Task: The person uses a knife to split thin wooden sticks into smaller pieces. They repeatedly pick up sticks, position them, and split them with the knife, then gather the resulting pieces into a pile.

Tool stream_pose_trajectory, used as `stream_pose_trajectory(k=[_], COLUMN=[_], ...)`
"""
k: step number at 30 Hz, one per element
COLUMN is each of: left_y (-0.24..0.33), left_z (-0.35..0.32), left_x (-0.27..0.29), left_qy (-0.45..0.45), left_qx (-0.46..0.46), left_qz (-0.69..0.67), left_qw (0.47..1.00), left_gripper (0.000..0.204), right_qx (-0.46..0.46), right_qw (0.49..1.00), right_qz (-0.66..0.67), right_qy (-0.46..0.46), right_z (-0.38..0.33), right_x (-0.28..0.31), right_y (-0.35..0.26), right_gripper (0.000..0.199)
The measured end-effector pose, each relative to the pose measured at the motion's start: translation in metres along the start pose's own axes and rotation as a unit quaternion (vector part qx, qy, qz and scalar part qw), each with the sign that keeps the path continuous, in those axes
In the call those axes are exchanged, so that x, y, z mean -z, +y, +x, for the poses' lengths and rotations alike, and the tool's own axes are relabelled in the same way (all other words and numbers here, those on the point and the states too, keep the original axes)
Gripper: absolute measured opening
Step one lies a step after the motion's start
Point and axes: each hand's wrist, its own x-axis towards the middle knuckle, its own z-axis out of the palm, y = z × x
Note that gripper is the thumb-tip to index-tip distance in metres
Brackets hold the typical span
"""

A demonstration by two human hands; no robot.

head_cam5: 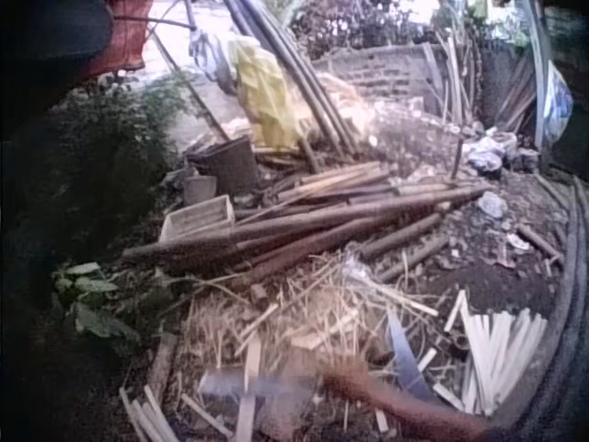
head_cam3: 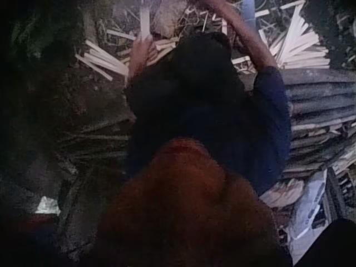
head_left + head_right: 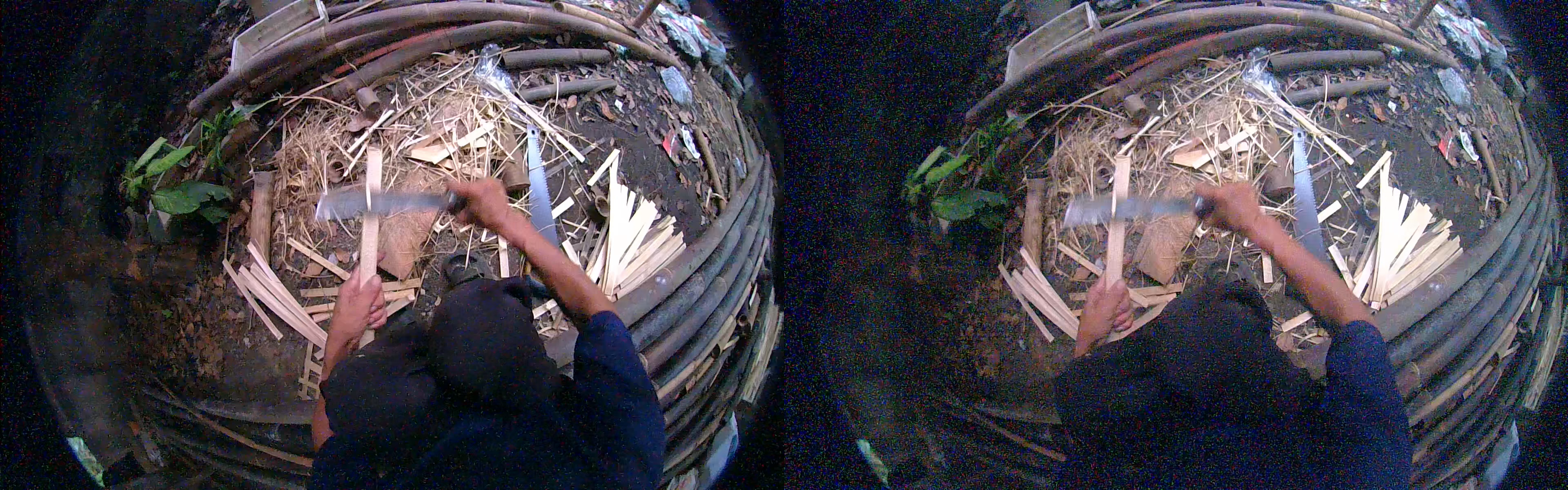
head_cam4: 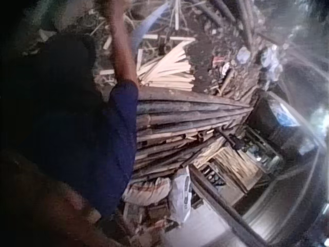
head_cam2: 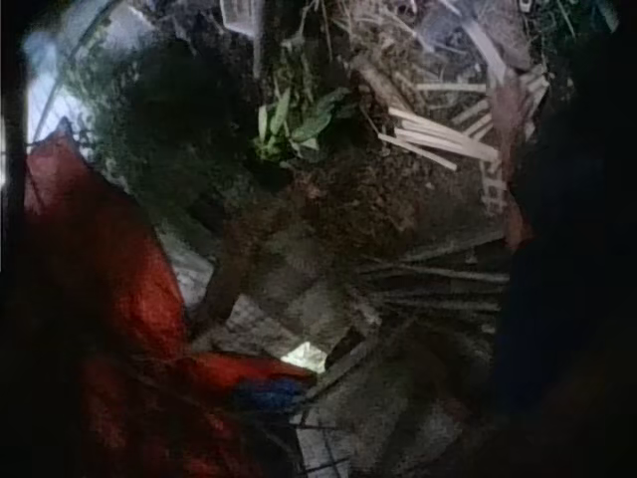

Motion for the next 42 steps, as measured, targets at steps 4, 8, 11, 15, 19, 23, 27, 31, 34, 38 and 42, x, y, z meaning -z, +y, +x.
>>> stream_pose_trajectory(k=[4,8,11,15,19,23,27,31,34,38,42], left_y=[-0.028,-0.037,-0.031,-0.032,-0.037,0.035,0.079,0.061,0.053,0.050,0.059], left_z=[-0.012,0.061,0.145,0.201,0.218,0.186,0.157,0.147,0.140,0.138,0.134], left_x=[0.006,0.031,0.036,0.019,0.014,0.033,0.030,-0.014,-0.034,-0.036,-0.033], left_qy=[0.100,0.254,0.259,0.159,0.168,0.157,0.175,0.322,0.388,0.389,0.370], left_qx=[-0.103,-0.234,-0.353,-0.400,-0.378,-0.497,-0.522,-0.565,-0.557,-0.553,-0.538], left_qz=[0.175,0.232,0.032,-0.111,-0.132,-0.071,-0.140,-0.138,-0.111,-0.108,-0.128], left_qw=[0.974,0.909,0.899,0.896,0.901,0.851,0.823,0.747,0.726,0.728,0.746], left_gripper=[0.032,0.019,0.015,0.025,0.036,0.035,0.028,0.030,0.035,0.037,0.037], right_qx=[-0.257,-0.218,-0.243,-0.307,-0.331,-0.332,-0.272,-0.180,-0.159,-0.216,-0.320], right_qw=[0.958,0.959,0.941,0.917,0.909,0.899,0.887,0.860,0.862,0.889,0.890], right_qz=[0.115,0.143,0.236,0.254,0.248,0.274,0.352,0.468,0.469,0.373,0.292], right_qy=[0.061,0.115,-0.006,-0.012,-0.054,-0.082,-0.120,-0.091,-0.105,-0.155,-0.141], right_z=[0.014,-0.024,-0.066,-0.128,-0.151,-0.139,-0.103,-0.063,-0.053,-0.062,-0.087], right_x=[0.010,-0.019,-0.047,-0.079,-0.085,-0.053,-0.037,-0.018,-0.018,-0.030,-0.102], right_y=[0.109,0.083,0.046,0.018,0.012,-0.017,-0.045,-0.085,-0.094,-0.080,-0.017], right_gripper=[0.034,0.039,0.040,0.038,0.039,0.043,0.043,0.043,0.043,0.048,0.053])
